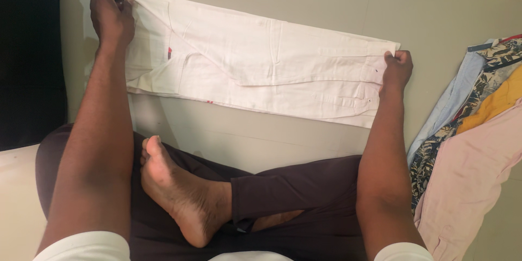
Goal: The person folds a white collared shirt by hand and places it onto a stack of other folded clothes on the floor.
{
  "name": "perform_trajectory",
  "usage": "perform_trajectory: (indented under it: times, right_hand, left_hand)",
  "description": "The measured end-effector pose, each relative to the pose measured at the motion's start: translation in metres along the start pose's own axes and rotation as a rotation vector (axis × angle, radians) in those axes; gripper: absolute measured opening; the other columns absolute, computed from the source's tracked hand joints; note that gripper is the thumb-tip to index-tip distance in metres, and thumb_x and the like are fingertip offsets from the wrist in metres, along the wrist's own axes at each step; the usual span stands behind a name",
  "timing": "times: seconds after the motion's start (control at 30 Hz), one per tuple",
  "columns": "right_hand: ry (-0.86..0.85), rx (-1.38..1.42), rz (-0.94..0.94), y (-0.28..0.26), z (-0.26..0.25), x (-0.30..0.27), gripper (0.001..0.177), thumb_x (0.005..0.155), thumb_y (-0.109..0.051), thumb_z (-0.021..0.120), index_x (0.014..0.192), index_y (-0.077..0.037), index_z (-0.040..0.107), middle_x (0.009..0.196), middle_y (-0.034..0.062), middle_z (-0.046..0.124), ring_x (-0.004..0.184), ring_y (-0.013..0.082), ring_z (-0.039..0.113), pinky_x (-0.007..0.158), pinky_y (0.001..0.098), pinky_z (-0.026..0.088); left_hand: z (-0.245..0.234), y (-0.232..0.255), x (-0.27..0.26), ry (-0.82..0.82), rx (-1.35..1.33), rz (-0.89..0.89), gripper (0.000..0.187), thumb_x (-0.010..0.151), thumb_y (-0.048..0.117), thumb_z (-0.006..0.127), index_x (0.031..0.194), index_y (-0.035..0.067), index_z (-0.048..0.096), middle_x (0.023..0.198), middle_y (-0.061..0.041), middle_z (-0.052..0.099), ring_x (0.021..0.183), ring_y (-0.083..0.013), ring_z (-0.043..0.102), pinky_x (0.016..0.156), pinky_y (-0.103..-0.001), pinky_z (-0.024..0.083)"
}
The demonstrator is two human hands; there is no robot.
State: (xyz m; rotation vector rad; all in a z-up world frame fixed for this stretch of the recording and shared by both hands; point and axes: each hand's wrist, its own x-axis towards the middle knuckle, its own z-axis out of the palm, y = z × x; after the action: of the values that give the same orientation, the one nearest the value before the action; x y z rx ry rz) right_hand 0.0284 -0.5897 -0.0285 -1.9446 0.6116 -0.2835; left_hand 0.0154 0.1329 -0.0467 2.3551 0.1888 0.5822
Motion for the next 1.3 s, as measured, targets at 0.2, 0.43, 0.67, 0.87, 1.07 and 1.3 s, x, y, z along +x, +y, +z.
perform_trajectory:
  times: [0.2, 0.43, 0.67, 0.87, 1.07, 1.3]
  right_hand:
    - [0.175, -0.352, -0.361, 0.006, -0.001, 0.001, 0.021, 0.096, -0.009, 0.075, 0.110, -0.005, 0.060, 0.103, 0.0068, 0.063, 0.095, 0.0223, 0.057, 0.084, 0.0381, 0.045]
    - [-0.205, -0.638, -0.802, -0.039, 0.060, -0.056, 0.046, 0.111, -0.022, 0.064, 0.153, -0.012, 0.048, 0.155, 0.0131, 0.052, 0.146, 0.0339, 0.046, 0.121, 0.0489, 0.034]
    - [-0.378, -0.958, -0.607, -0.062, 0.083, -0.098, 0.068, 0.110, -0.050, 0.045, 0.166, -0.018, 0.024, 0.174, 0.0059, 0.020, 0.160, 0.0275, 0.015, 0.126, 0.0593, 0.010]
    - [-0.281, -1.028, -0.759, -0.067, 0.098, -0.106, 0.068, 0.110, -0.045, 0.053, 0.162, -0.008, 0.030, 0.170, 0.0161, 0.026, 0.157, 0.0309, 0.021, 0.120, 0.0646, 0.011]
    - [-0.755, -0.515, -1.057, -0.113, 0.169, -0.244, 0.034, 0.107, -0.026, 0.065, 0.140, -0.019, 0.065, 0.154, 0.0097, 0.053, 0.140, 0.0292, 0.050, 0.118, 0.0466, 0.041]
    - [-0.598, -0.632, -1.305, -0.141, 0.175, -0.273, 0.030, 0.097, -0.023, 0.069, 0.120, -0.003, 0.066, 0.137, 0.0156, 0.060, 0.129, 0.0307, 0.057, 0.109, 0.0476, 0.044]
  left_hand:
    - [0.005, 0.063, -0.002, 0.065, 0.229, 0.226, 0.020, 0.092, 0.000, 0.077, 0.108, 0.005, 0.067, 0.119, -0.013, 0.060, 0.109, -0.0371, 0.059, 0.090, -0.046, 0.049]
    - [0.052, 0.144, -0.057, -0.444, 0.201, 0.381, 0.058, 0.106, 0.046, 0.062, 0.150, 0.009, 0.055, 0.156, -0.018, 0.050, 0.145, -0.0385, 0.045, 0.114, -0.059, 0.034]
    - [0.016, 0.096, -0.025, -0.476, 0.367, 0.049, 0.077, 0.106, 0.063, 0.040, 0.168, 0.019, 0.030, 0.175, -0.015, 0.015, 0.160, -0.0388, 0.009, 0.125, -0.067, 0.003]
    - [-0.001, 0.065, -0.017, -0.280, 0.377, 0.132, 0.069, 0.113, 0.041, 0.057, 0.162, -0.004, 0.038, 0.175, -0.025, 0.024, 0.160, -0.0469, 0.015, 0.123, -0.068, 0.011]
    - [0.006, 0.122, -0.021, -0.399, 0.085, 0.315, 0.046, 0.095, 0.022, 0.081, 0.136, 0.005, 0.066, 0.153, -0.017, 0.054, 0.142, -0.0371, 0.048, 0.116, -0.049, 0.039]
    - [-0.013, 0.171, -0.037, -0.707, 0.085, 0.439, 0.037, 0.077, 0.020, 0.083, 0.112, 0.015, 0.076, 0.128, -0.005, 0.067, 0.124, -0.0289, 0.057, 0.104, -0.047, 0.046]
